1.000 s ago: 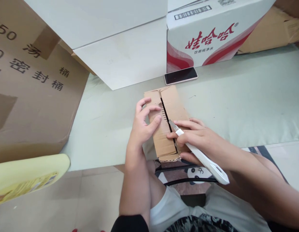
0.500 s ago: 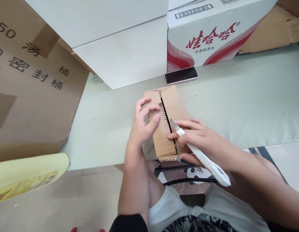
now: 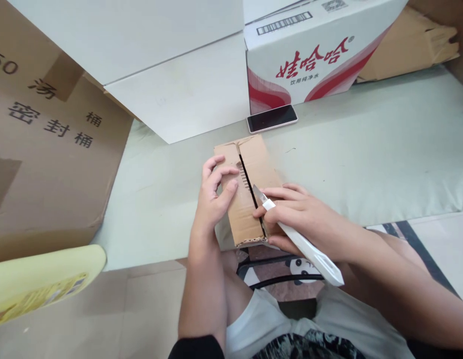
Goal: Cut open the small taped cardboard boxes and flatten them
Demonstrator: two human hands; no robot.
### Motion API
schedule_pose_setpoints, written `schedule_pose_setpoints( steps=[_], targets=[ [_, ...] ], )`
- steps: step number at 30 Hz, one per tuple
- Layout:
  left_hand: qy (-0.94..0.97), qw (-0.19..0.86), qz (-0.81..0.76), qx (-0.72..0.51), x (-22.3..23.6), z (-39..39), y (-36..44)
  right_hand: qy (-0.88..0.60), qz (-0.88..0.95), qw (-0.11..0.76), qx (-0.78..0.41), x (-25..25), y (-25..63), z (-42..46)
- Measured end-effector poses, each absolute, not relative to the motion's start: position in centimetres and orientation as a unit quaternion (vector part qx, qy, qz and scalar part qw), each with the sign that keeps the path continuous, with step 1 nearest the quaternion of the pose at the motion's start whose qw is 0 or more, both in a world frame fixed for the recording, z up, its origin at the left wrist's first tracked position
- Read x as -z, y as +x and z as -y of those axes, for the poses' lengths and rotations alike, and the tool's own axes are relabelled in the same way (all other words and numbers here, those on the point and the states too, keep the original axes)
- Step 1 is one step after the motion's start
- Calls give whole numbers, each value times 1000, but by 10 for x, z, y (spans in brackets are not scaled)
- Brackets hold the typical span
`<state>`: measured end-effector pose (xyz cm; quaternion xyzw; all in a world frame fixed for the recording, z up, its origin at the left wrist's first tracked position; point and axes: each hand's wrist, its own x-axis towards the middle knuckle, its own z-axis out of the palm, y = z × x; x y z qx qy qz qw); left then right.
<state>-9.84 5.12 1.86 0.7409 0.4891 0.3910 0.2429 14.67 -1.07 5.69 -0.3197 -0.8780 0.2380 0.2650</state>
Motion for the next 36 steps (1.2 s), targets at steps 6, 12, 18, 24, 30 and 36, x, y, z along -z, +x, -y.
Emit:
schedule_pose_setpoints(
  steps=[6,12,18,24,30,36],
  targets=[
    [731,243,-484,-416,-16,-53,-94,-305,883,328,-142,-58,150,11],
    [733,247,-472,-422,-16,-56,-90,-302,887,321,-138,-54,159,6],
    [733,248,-483,-409,-19,-55,-92,-303,887,291,-192,-51,155,6],
    [726,270,-482,-409,-21,-52,-92,-307,880,320,-172,-47,152,6],
    [723,272,-482,-414,-21,-53,-92,-294,845,429,-122,-50,153,5],
    [718,249,-496,-421,-18,-53,-88,-369,759,528,-94,-54,153,8]
  ],
)
